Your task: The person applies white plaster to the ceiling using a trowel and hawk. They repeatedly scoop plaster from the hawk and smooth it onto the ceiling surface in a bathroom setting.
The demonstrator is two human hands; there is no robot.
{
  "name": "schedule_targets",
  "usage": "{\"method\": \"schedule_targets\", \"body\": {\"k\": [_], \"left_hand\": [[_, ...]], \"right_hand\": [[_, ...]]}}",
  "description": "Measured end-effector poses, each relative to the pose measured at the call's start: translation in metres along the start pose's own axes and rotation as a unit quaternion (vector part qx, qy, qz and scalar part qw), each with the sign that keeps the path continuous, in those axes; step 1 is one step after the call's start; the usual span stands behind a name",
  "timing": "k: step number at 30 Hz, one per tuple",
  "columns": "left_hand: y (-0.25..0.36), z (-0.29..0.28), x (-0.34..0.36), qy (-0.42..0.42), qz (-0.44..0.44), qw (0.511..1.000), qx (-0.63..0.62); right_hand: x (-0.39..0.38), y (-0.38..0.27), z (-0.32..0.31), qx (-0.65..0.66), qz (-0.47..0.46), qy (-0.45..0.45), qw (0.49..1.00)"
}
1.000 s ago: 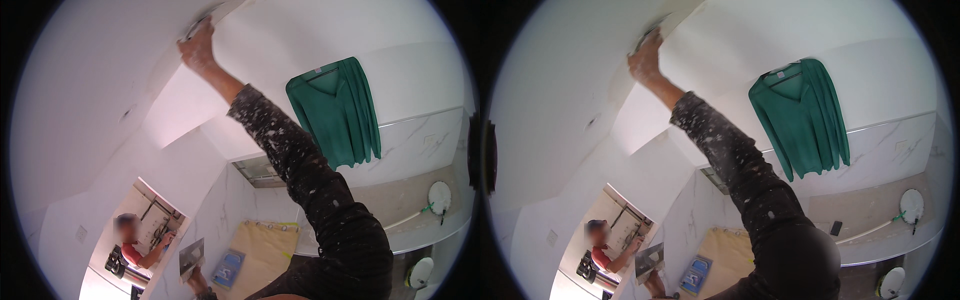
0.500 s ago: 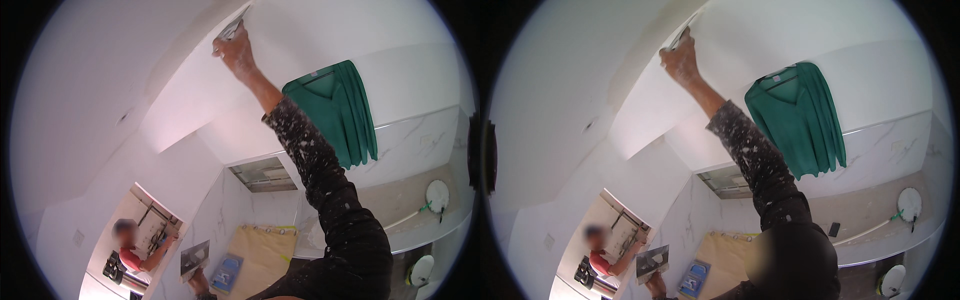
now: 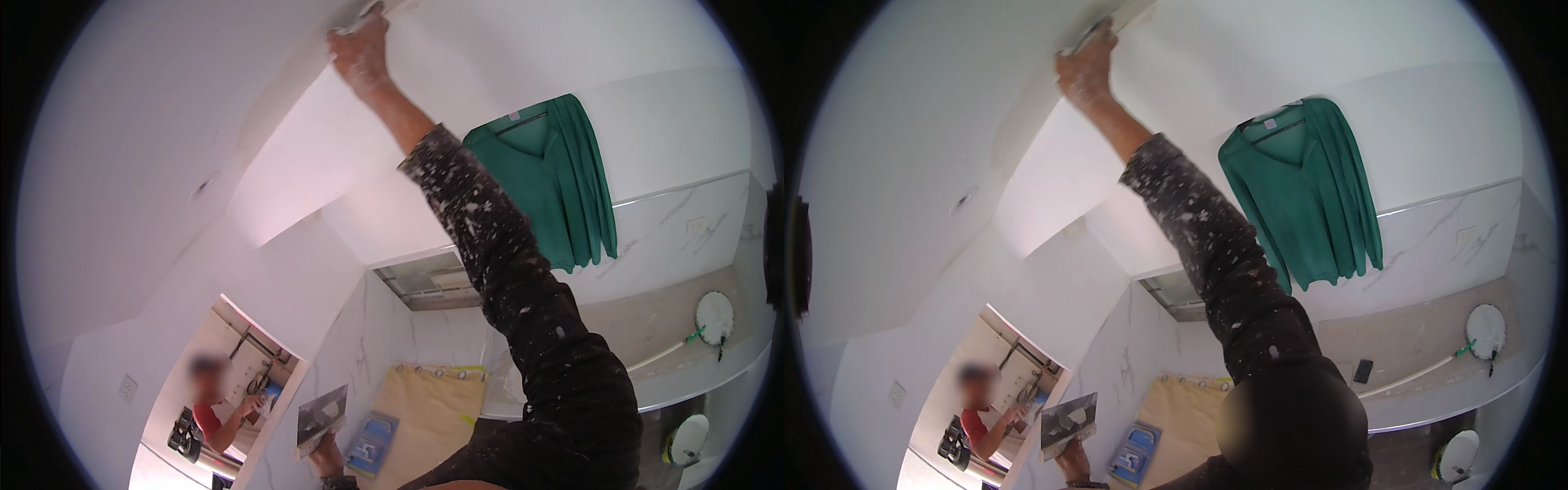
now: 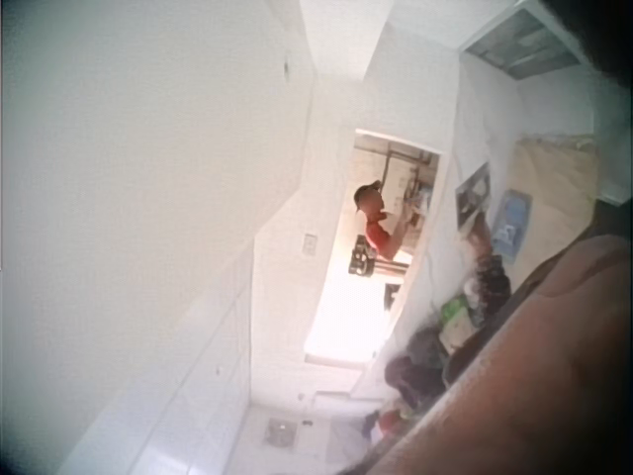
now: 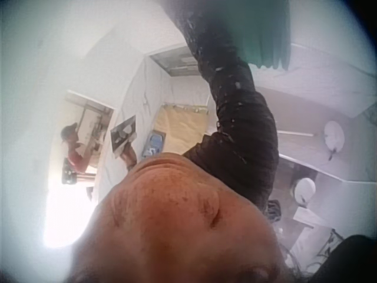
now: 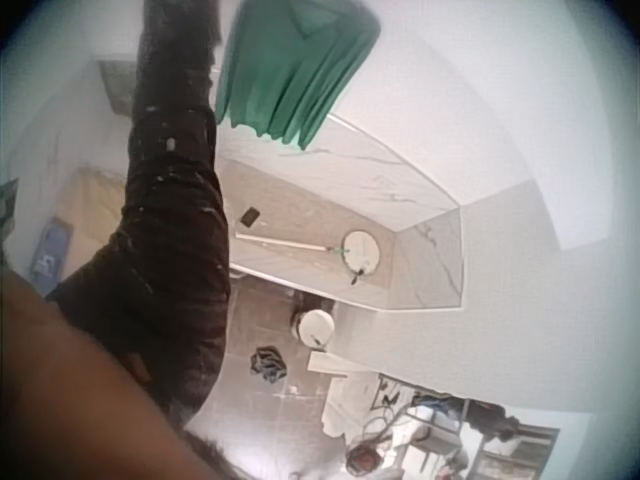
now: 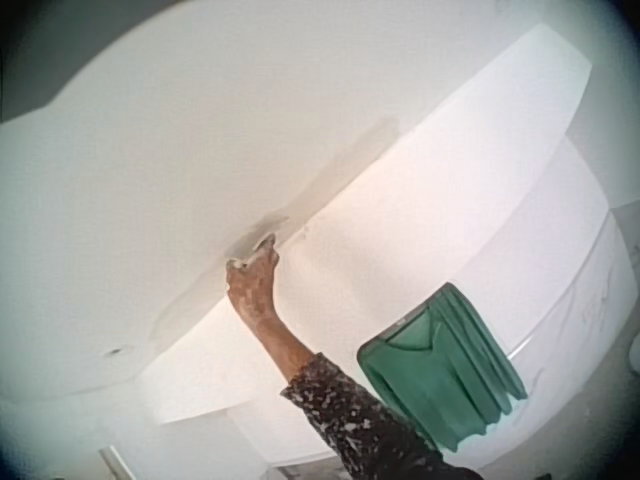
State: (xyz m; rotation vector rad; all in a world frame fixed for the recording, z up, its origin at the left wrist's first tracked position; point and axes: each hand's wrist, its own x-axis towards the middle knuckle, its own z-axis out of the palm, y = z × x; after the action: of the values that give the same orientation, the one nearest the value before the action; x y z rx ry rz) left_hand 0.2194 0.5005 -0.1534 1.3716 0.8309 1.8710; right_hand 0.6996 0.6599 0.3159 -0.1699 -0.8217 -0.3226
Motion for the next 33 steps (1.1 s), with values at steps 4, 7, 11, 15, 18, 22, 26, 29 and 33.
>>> {"method": "schedule_targets", "body": {"k": [4, 7, 11, 15, 18, 22, 26, 29, 33], "left_hand": [[-0.003, -0.001, 0.007, 0.017, -0.049, 0.998, 0.033], [-0.008, -0.003, 0.010, 0.006, -0.046, 0.996, 0.077], [-0.016, -0.007, 0.004, 0.022, -0.039, 0.998, 0.039], [-0.030, -0.028, -0.005, -0.018, -0.054, 0.996, -0.065], [-0.042, -0.060, 0.002, -0.085, -0.013, 0.955, 0.284], [-0.056, -0.084, -0.004, -0.025, -0.062, 0.987, 0.144], [-0.054, -0.084, -0.007, 0.018, -0.100, 0.994, 0.050], [-0.050, -0.081, -0.006, 0.003, -0.096, 0.994, 0.051], [-0.045, -0.081, -0.007, -0.028, -0.089, 0.994, 0.060]], "right_hand": [[-0.071, -0.049, 0.006, -0.082, -0.082, -0.081, 0.990], [-0.106, -0.067, -0.003, -0.022, -0.046, -0.119, 0.992], [-0.104, -0.039, -0.014, 0.047, 0.160, -0.104, 0.981], [-0.077, 0.018, -0.022, 0.100, 0.191, -0.065, 0.974], [-0.052, 0.056, -0.016, 0.192, 0.048, -0.074, 0.977], [-0.030, 0.091, -0.006, 0.399, 0.127, -0.050, 0.907], [-0.016, 0.108, 0.001, 0.003, 0.036, -0.104, 0.994], [-0.005, 0.111, 0.000, -0.161, -0.115, -0.129, 0.972], [-0.001, 0.106, -0.001, -0.002, 0.019, -0.171, 0.985]]}}
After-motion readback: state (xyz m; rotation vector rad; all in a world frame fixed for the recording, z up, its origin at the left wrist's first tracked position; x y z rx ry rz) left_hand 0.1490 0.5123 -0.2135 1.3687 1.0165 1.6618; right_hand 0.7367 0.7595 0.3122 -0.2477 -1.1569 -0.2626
